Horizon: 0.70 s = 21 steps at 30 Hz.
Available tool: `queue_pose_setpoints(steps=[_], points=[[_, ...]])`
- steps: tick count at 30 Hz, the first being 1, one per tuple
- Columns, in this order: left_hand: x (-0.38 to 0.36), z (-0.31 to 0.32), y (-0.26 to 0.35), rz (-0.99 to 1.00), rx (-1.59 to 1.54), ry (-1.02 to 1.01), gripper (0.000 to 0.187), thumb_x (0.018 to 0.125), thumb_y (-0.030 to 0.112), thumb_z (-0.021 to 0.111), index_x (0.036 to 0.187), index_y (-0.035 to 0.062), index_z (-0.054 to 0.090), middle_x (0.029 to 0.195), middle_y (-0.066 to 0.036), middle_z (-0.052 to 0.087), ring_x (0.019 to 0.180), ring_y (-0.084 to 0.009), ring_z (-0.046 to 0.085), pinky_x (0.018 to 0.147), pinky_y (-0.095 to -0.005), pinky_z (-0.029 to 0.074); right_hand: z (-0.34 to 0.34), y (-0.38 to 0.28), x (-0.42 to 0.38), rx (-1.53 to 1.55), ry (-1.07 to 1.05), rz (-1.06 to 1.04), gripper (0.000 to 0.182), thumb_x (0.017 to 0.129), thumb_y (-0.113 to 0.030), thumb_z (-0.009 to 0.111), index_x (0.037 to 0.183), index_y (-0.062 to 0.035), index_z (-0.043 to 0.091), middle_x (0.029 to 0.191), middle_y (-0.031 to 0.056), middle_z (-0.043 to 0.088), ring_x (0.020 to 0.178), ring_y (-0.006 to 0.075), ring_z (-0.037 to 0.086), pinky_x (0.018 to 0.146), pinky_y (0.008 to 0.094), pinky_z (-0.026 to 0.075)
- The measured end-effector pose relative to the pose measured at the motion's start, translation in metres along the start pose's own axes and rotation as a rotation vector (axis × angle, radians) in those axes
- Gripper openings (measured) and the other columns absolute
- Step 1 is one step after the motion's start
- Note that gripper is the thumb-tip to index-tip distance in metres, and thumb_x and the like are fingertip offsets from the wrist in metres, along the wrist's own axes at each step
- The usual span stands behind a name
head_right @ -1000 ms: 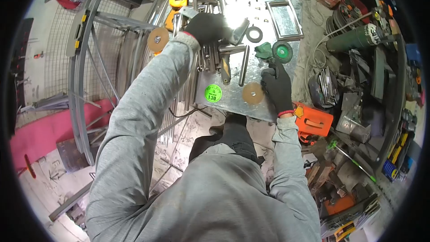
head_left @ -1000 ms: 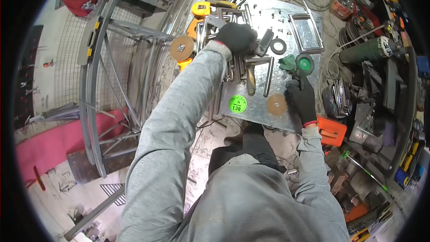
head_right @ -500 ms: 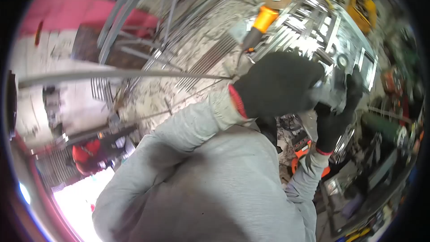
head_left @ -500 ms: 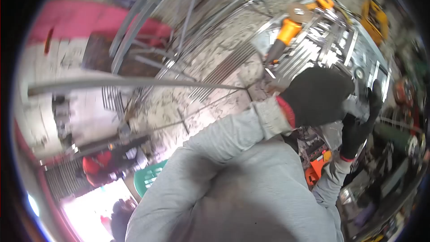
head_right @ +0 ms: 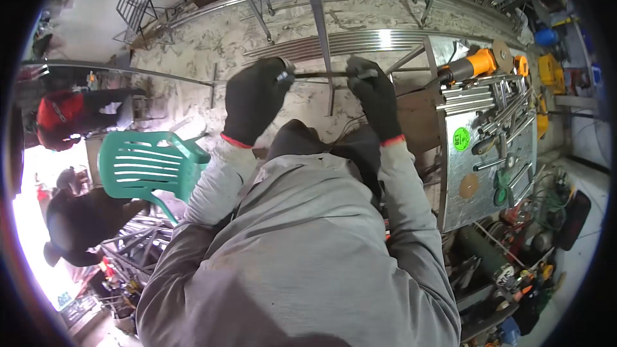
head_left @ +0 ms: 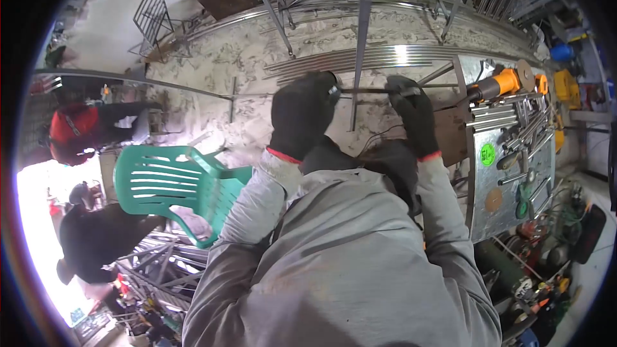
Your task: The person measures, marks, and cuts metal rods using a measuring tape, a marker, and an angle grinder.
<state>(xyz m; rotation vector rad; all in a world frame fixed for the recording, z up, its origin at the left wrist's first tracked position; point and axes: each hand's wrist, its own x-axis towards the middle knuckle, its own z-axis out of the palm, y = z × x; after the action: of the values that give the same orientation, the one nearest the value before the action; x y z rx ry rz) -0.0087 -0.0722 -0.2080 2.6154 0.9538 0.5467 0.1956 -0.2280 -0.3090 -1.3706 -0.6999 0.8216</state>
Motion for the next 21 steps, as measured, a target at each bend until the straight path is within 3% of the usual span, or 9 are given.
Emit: queue_pose_setpoints(steps=[2, 5, 13, 15, 18, 21], points=[[0.011, 0.009, -0.025, 0.02, 0.004, 0.145, 0.014, 0.089, 0.025, 0.08, 0.098, 0.0147, 0.077, 0.089, -0.011, 0.073, 0.081, -0.0337, 0.073, 0.07, -0.0446, 0.056, 0.021, 0.006, 0.031, 0.078, 0.03, -0.038, 0.046, 0.099, -0.016, 0.071, 0.142, -0.0021, 0.064, 0.125, 0.0037, 0.069, 0.103, 0.0093, 0.062, 0.089, 0.0259, 0.052], [0.031, 0.011, -0.047, 0.016, -0.065, 0.225, 0.015, 0.089, 0.025, 0.081, 0.098, 0.0143, 0.076, 0.088, -0.01, 0.072, 0.082, -0.0333, 0.072, 0.07, -0.0444, 0.055, 0.033, 0.003, 0.07, 0.077, 0.022, -0.087, 0.055, 0.101, -0.013, 0.069, 0.153, -0.0025, 0.056, 0.127, 0.0037, 0.069, 0.105, 0.0112, 0.063, 0.091, 0.0295, 0.052], [0.062, 0.025, -0.079, 0.065, -0.137, 0.332, 0.014, 0.087, 0.023, 0.081, 0.097, 0.0139, 0.075, 0.088, -0.007, 0.071, 0.08, -0.0309, 0.072, 0.069, -0.0443, 0.055, 0.029, 0.013, 0.105, -0.112, 0.007, -0.04, 0.054, 0.103, -0.019, 0.072, 0.151, -0.002, 0.056, 0.128, 0.0054, 0.07, 0.109, 0.012, 0.065, 0.092, 0.0304, 0.054], [0.061, 0.026, -0.078, 0.056, -0.15, 0.332, 0.014, 0.087, 0.023, 0.081, 0.097, 0.0143, 0.075, 0.088, -0.007, 0.071, 0.08, -0.0308, 0.072, 0.069, -0.044, 0.055, 0.036, 0.011, 0.102, 0.022, 0.041, -0.063, 0.05, 0.103, -0.021, 0.071, 0.148, -0.0015, 0.058, 0.127, 0.0051, 0.07, 0.103, 0.0114, 0.064, 0.088, 0.029, 0.053], [0.064, 0.027, -0.08, 0.049, -0.147, 0.331, 0.014, 0.087, 0.022, 0.081, 0.097, 0.0148, 0.075, 0.088, -0.007, 0.072, 0.08, -0.0305, 0.072, 0.069, -0.0435, 0.055, 0.034, 0.013, 0.104, -0.027, 0.1, -0.064, 0.052, 0.101, -0.012, 0.071, 0.15, -0.0003, 0.057, 0.118, 0.0053, 0.072, 0.096, 0.0117, 0.067, 0.084, 0.031, 0.057], [0.07, 0.026, -0.084, 0.049, -0.142, 0.326, 0.014, 0.087, 0.023, 0.081, 0.097, 0.0152, 0.075, 0.088, -0.007, 0.072, 0.08, -0.0303, 0.072, 0.069, -0.0434, 0.055, 0.04, 0.006, 0.109, 0.009, 0.064, -0.073, 0.049, 0.101, -0.013, 0.072, 0.146, 0.0003, 0.059, 0.118, 0.0058, 0.073, 0.097, 0.0128, 0.067, 0.085, 0.0315, 0.057]])
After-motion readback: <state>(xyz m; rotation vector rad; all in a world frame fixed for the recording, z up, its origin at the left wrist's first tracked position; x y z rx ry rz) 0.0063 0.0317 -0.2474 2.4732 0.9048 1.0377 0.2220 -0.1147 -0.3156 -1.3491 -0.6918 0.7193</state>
